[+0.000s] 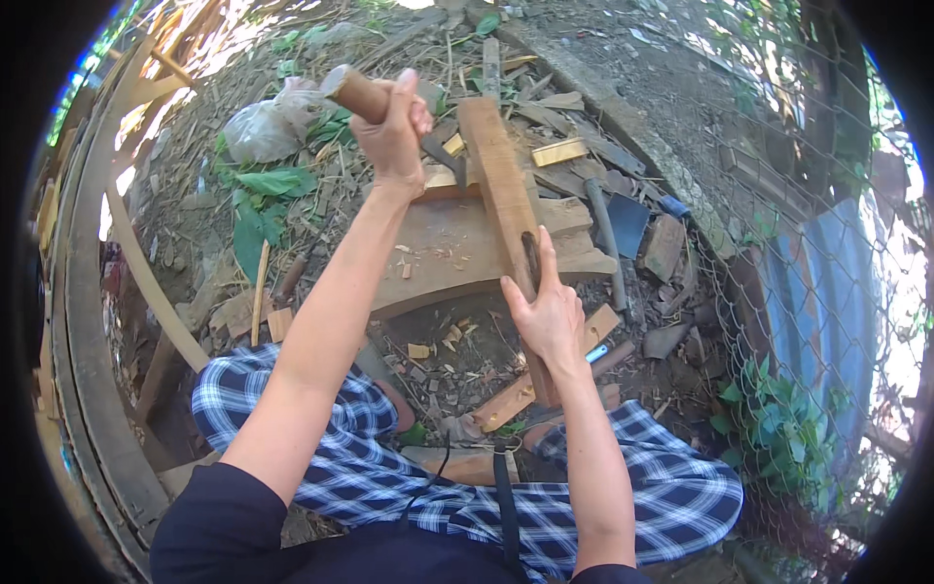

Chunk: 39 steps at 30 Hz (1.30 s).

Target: The person chisels a mortise into a piece of wood by striking a chisel with a hammer.

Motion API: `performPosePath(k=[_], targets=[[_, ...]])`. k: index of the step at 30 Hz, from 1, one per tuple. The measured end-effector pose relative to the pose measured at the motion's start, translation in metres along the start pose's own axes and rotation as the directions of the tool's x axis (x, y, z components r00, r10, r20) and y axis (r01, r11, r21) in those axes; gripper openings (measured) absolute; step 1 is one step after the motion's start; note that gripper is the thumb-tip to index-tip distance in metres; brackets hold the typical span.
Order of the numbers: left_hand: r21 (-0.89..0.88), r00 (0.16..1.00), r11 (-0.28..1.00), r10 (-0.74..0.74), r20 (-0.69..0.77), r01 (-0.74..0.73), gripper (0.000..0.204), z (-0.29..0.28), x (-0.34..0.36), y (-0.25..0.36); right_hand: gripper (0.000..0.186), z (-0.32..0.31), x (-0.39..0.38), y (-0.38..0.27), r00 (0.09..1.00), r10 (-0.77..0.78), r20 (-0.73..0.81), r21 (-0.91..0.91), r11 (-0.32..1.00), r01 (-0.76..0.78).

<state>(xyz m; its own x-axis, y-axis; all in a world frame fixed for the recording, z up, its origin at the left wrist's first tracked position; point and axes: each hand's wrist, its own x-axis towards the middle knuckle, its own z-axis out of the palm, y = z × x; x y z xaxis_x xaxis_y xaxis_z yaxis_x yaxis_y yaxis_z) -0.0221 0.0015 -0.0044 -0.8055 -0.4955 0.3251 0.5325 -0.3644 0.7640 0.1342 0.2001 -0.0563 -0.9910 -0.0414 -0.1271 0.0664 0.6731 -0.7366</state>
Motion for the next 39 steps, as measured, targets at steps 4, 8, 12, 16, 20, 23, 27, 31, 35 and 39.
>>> performPosePath(k=[4, 8, 12, 16, 20, 23, 27, 31, 35, 39], targets=[[0.003, 0.992, 0.997, 0.071, -0.104, -0.071, 0.027, -0.026, 0.015, 0.013, 0.086, 0.013, 0.003, -0.017, 0.995, 0.050, 0.091, -0.116, 0.992, -0.040], [-0.048, 0.986, 0.998, 0.036, -0.165, -0.045, 0.027, -0.006, 0.001, 0.004, 0.087, 0.003, -0.004, 0.002, 0.998, 0.043, 0.038, -0.035, 0.999, -0.042], [0.037, 0.945, 0.994, 0.110, -0.309, -0.103, 0.026, -0.002, 0.000, 0.006, 0.088, 0.009, -0.002, -0.018, 0.995, 0.084, 0.058, -0.128, 0.989, -0.076], [0.332, 0.946, 0.909, 0.303, -0.116, -0.251, 0.021, 0.008, -0.001, -0.014, 0.088, 0.005, -0.002, -0.014, 0.995, 0.086, 0.043, -0.071, 0.994, -0.083], [0.326, 0.784, 0.740, 0.423, 0.455, -0.589, 0.014, 0.041, -0.038, -0.020, 0.088, 0.009, -0.003, -0.011, 0.993, 0.098, 0.060, -0.087, 0.992, -0.092], [0.419, 0.796, 0.719, 0.312, 0.518, -0.554, 0.013, 0.041, -0.051, -0.019, 0.087, 0.011, -0.004, -0.007, 0.999, 0.038, 0.037, -0.021, 0.999, -0.037], [0.378, 0.864, 0.784, 0.391, 0.316, -0.493, 0.024, 0.022, -0.017, -0.012, 0.086, 0.007, -0.002, -0.009, 0.998, 0.047, 0.045, -0.082, 0.996, -0.043], [-0.168, 0.815, 0.973, -0.226, -0.534, 0.160, 0.030, -0.068, 0.055, 0.015, 0.086, 0.012, -0.002, -0.010, 0.999, 0.023, 0.047, -0.034, 0.999, -0.021], [-0.188, 0.804, 0.978, -0.186, -0.565, 0.095, 0.026, -0.098, 0.050, 0.039, 0.085, 0.008, -0.003, -0.010, 0.999, 0.042, 0.034, -0.052, 0.998, -0.041], [-0.106, 0.893, 0.989, -0.138, -0.429, 0.102, 0.029, -0.072, 0.042, 0.043, 0.084, 0.007, 0.000, -0.009, 0.996, 0.078, 0.048, -0.065, 0.995, -0.075]])
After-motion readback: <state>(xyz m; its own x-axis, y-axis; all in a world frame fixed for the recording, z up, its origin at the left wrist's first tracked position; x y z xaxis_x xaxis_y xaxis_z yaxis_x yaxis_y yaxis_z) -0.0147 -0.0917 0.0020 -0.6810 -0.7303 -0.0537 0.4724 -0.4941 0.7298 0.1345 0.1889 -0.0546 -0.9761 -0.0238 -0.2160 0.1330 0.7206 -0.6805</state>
